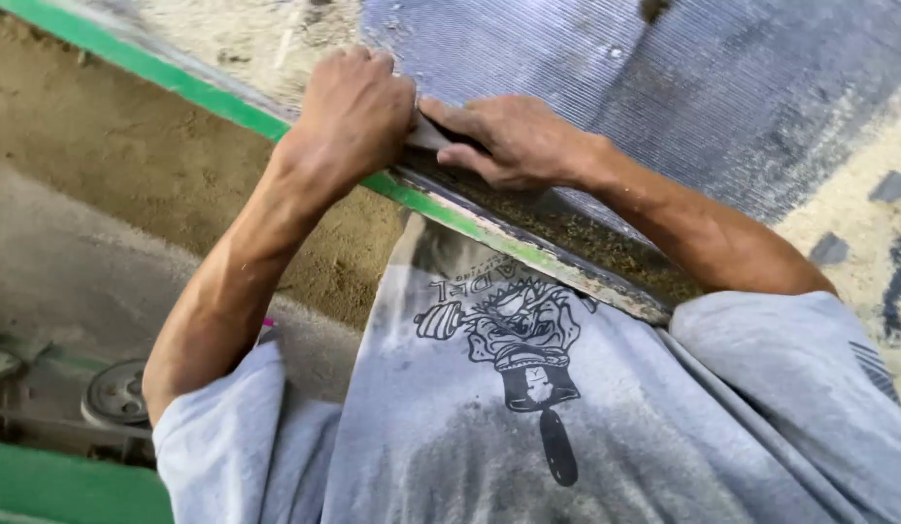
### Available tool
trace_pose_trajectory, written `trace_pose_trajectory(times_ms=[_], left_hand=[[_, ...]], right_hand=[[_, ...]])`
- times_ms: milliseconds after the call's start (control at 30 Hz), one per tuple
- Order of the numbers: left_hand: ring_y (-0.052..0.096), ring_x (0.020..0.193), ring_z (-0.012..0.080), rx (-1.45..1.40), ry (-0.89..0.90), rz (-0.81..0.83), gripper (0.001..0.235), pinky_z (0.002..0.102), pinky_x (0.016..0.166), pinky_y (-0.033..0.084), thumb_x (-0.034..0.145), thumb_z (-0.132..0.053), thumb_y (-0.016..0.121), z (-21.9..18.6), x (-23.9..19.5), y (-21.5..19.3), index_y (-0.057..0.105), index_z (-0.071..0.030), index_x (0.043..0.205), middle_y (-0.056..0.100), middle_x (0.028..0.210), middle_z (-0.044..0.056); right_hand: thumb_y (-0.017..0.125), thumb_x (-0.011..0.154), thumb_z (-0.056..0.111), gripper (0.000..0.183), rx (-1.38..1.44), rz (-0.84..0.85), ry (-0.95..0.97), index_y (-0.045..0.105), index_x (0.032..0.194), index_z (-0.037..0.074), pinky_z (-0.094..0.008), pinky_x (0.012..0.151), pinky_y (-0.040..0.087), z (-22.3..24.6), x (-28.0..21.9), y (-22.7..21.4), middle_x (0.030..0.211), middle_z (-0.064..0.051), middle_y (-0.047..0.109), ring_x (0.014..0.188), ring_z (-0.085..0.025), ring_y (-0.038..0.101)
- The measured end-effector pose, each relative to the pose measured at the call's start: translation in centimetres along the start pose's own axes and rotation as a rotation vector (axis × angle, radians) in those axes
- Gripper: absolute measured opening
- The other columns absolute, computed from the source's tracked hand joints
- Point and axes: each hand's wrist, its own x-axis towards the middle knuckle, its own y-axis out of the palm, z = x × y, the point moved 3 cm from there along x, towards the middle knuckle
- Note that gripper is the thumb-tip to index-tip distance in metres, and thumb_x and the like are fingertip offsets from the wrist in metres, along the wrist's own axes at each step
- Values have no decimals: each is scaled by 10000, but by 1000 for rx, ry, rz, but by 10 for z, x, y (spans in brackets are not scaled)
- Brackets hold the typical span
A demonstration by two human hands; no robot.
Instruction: Cleaning a mesh sieve or sorting screen using a wire brush and a metal rod in a rice mill factory.
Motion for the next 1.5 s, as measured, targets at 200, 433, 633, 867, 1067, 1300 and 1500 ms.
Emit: trace_pose_trajectory(times_ms=[200, 433, 633, 867, 1067, 1300, 1500], left_hand=[[637, 1031, 312, -264, 357, -76, 299, 455, 830, 577, 914, -344, 704, -133, 2, -38, 750, -70, 1024, 627, 1126, 167], [671, 833, 219, -688, 766, 136, 262, 335, 688, 601, 1062, -256, 495, -342, 49, -59, 664, -93, 1177, 626, 1022, 72], [556, 831, 187, -709, 752, -350, 235, 312, 631, 551, 965, -245, 582, -276, 45, -98, 611, -120, 1163, 554, 991, 55], [573, 967, 269, -440, 228, -298, 364, 407, 771, 581, 938, -347, 666, -156, 17, -34, 672, -12, 1083, 597, 1078, 153], [591, 1011, 347, -477, 358, -387, 265, 426, 736, 609, 898, -178, 636, -263, 12, -38, 689, 53, 1016, 597, 1063, 222], [604, 919, 270, -330, 435, -523, 330, 388, 775, 599, 951, -172, 608, -315, 48, -50, 651, 127, 1084, 614, 998, 190], [635, 1022, 319, -293, 219, -301, 329, 396, 745, 618, 869, -175, 684, -173, 20, -37, 657, 53, 1104, 615, 1107, 205]], right_hand=[[527, 1012, 380, 633, 28, 87, 78, 384, 1602, 198, -442, 709, 540, -32, -138, -13, 843, -85, 628, 728, -227, 599], [565, 940, 506, 670, -85, 696, 712, 420, 1581, 379, -365, 794, 604, -91, -362, -41, 1008, 15, 758, 835, -135, 719], [599, 947, 498, 644, -271, 476, 652, 467, 1570, 399, -282, 675, 608, -137, -327, -70, 970, 46, 780, 706, -95, 675], [621, 954, 331, 593, -102, 157, 215, 489, 1531, 292, -375, 715, 560, -48, -148, -44, 948, -48, 717, 749, -192, 633], [616, 928, 332, 622, 38, 329, 189, 503, 1540, 309, -372, 694, 552, -87, -227, -46, 879, -24, 679, 719, -169, 620], [699, 838, 504, 630, -285, 312, 494, 538, 1447, 475, -353, 616, 550, -101, -281, -45, 794, 25, 609, 653, -149, 566], [575, 969, 210, 640, -347, 61, 47, 437, 1565, 402, -257, 480, 495, -74, -147, -20, 824, -9, 566, 626, -151, 519]])
